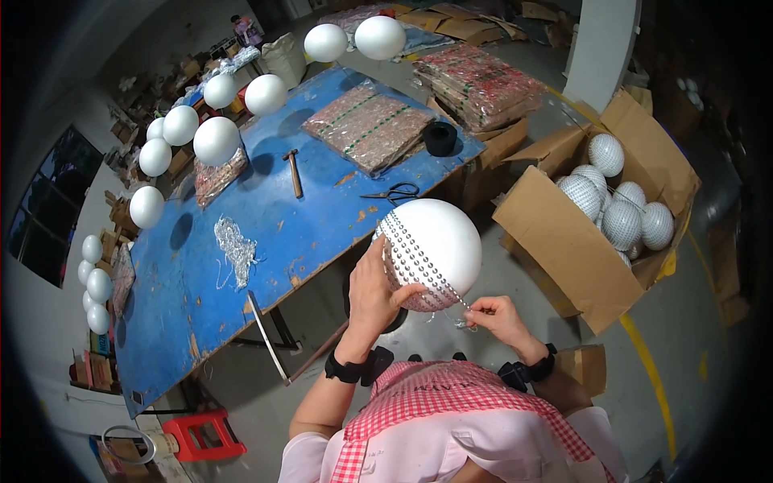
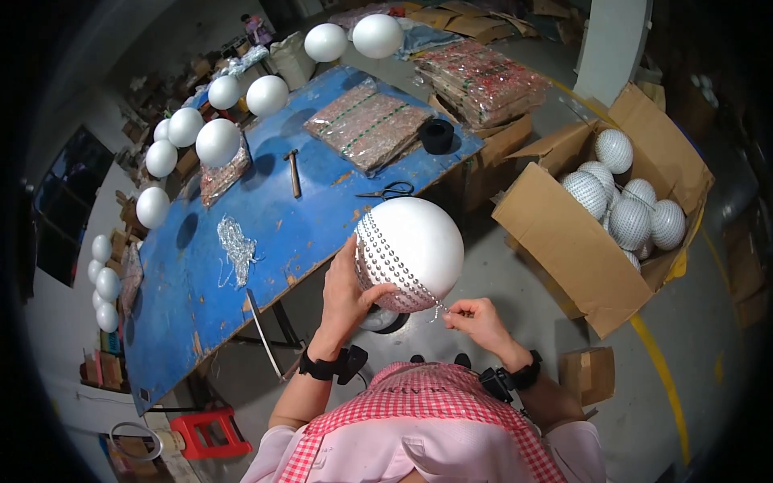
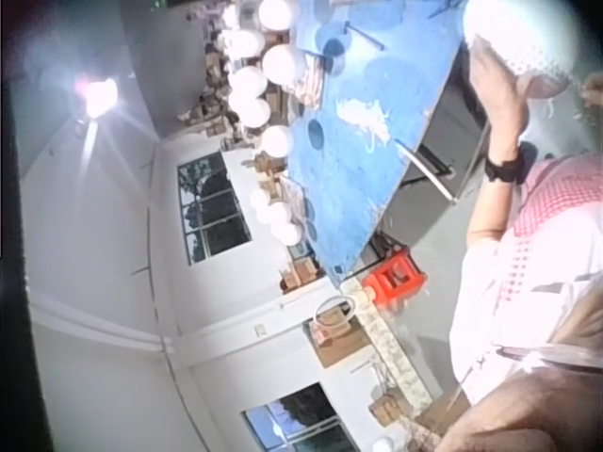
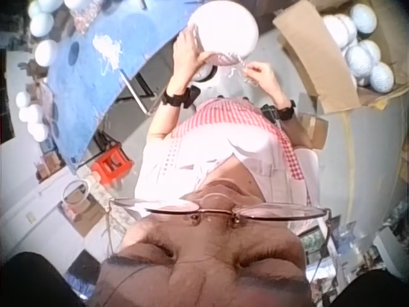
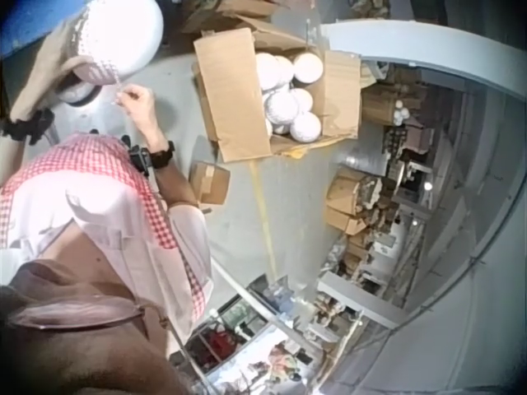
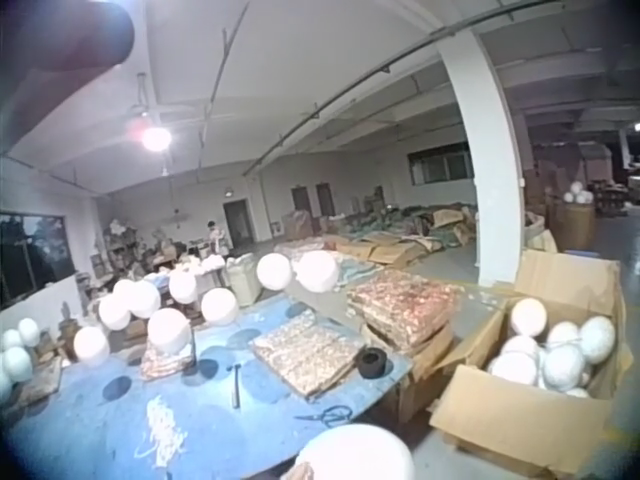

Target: The person picks up a white foam ball and wraps a string of silver beads around it by hand. After completing the decorative pattern, they place the finished ball into a cardboard box.

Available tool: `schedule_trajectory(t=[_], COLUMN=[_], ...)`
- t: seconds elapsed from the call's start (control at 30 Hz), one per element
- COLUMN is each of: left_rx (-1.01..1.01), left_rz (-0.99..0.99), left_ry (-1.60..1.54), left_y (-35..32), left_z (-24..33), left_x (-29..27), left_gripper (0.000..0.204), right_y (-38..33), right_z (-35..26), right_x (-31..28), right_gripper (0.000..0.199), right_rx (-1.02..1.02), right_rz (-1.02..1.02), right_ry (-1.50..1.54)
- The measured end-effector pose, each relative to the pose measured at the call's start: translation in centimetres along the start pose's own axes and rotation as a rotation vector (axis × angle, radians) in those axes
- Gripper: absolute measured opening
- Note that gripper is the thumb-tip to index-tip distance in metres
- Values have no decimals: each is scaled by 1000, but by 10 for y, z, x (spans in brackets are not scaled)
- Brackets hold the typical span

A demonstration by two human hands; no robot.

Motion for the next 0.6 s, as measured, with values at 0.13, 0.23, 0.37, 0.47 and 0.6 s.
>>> schedule_trajectory(t=[0.13,0.23,0.37,0.47,0.6], left_rx=[-105,-184,-254,-218,-127], left_rz=[71,77,81,160,117], left_ry=[-216,-315,-421,-320,-209], left_y=[-6,-8,-10,-5,-12], left_z=[-13,-13,-18,-11,-19], left_x=[2,1,1,-10,-9], left_gripper=[92,88,76,64,62], right_y=[-18,-24,-17,-10,-11], right_z=[-21,-22,-16,-7,-7], right_x=[1,3,-1,-3,-3], right_gripper=[17,17,17,18,19], right_rx=[-60,-83,-20,-56,-53], right_rz=[-105,-150,-47,-14,-15], right_ry=[-51,-59,-85,-77,-90])
Point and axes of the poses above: each hand's wrist, its own y-axis towards the middle knuckle, its own x-axis out of the palm, z = x × y, the point moved 3 cm from there along y, towards the middle knuckle, and after that the axes turned 15 degrees about x, right-handed, at the moved point
